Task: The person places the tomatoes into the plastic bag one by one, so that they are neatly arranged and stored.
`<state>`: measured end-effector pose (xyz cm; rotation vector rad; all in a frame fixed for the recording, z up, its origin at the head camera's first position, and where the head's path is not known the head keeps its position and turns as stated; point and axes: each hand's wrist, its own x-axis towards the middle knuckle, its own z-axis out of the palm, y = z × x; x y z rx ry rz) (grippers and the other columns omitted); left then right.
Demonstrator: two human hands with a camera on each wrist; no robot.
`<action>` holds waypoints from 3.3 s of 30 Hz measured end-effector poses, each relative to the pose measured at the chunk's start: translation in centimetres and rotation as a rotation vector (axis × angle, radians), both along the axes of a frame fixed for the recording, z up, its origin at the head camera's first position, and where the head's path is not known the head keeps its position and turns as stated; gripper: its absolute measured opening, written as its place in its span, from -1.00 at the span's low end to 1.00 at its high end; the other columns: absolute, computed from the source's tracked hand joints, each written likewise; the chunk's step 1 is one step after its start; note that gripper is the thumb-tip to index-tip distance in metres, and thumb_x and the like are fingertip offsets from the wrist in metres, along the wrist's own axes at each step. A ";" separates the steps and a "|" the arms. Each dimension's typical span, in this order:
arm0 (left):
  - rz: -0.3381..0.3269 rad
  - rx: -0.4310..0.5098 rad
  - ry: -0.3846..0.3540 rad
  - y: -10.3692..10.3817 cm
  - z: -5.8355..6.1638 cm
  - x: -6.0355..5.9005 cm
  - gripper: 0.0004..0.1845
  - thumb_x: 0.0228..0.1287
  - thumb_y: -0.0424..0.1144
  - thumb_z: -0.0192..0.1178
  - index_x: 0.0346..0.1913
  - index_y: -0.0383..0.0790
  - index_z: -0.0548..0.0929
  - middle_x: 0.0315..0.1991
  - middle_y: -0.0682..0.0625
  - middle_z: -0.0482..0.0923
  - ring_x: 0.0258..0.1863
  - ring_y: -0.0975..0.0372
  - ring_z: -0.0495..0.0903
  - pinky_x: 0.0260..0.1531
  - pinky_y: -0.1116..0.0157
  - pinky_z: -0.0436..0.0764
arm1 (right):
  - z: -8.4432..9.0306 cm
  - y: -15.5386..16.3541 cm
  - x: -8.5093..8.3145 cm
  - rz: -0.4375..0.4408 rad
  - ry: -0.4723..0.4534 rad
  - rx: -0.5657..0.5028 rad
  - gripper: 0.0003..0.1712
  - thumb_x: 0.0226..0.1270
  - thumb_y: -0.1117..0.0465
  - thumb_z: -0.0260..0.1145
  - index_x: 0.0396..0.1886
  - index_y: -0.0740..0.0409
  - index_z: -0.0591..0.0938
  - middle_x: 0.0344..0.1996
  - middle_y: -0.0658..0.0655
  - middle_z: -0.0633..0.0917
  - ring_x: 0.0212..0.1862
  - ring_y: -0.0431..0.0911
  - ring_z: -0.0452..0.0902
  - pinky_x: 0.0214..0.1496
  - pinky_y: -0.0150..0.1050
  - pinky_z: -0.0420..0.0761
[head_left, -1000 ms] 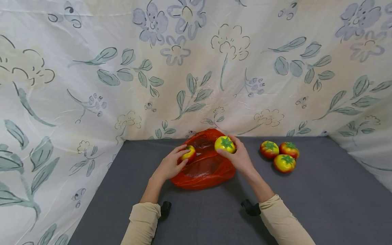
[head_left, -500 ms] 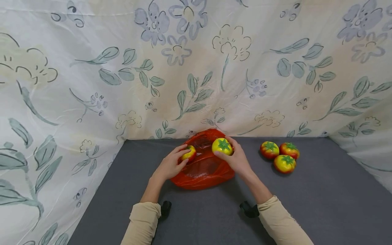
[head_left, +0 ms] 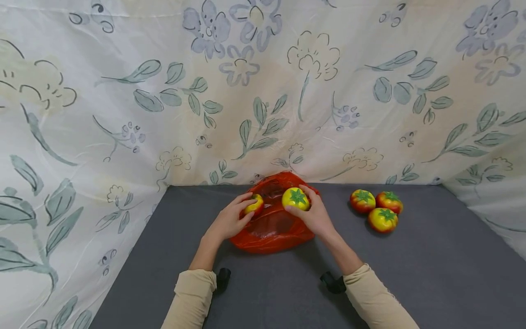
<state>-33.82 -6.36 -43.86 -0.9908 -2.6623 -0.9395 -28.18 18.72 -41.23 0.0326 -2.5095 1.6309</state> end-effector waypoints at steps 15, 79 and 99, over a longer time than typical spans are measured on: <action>-0.001 -0.015 -0.003 -0.1 -0.1 0.2 -0.57 0.30 -0.29 0.22 0.23 -0.19 0.54 0.35 -0.07 0.29 0.29 0.04 0.31 0.18 -0.01 0.36 | -0.5 -0.8 0.2 0.030 0.011 0.025 -0.09 0.18 0.04 0.42 0.44 0.07 0.18 0.21 0.21 0.34 0.07 0.08 0.33 0.04 -0.06 0.45; 0.004 0.010 0.000 -0.1 0.3 0.1 -0.56 0.27 -0.31 0.24 0.23 -0.21 0.54 0.35 -0.10 0.28 0.27 0.01 0.33 0.17 -0.02 0.37 | -1.6 -4.2 -0.4 0.119 0.064 0.085 -0.12 0.10 0.11 0.48 0.38 0.20 0.29 0.13 0.23 0.38 0.04 0.07 0.35 0.04 -0.04 0.51; 0.001 0.019 0.006 -0.2 0.3 0.0 -0.60 0.32 -0.32 0.18 0.22 -0.20 0.55 0.34 -0.07 0.30 0.28 0.03 0.33 0.18 -0.04 0.35 | -2.0 -5.0 -0.8 0.125 0.018 0.101 -0.11 0.08 0.11 0.50 0.38 0.16 0.29 0.17 0.22 0.37 0.02 0.04 0.39 0.03 -0.07 0.53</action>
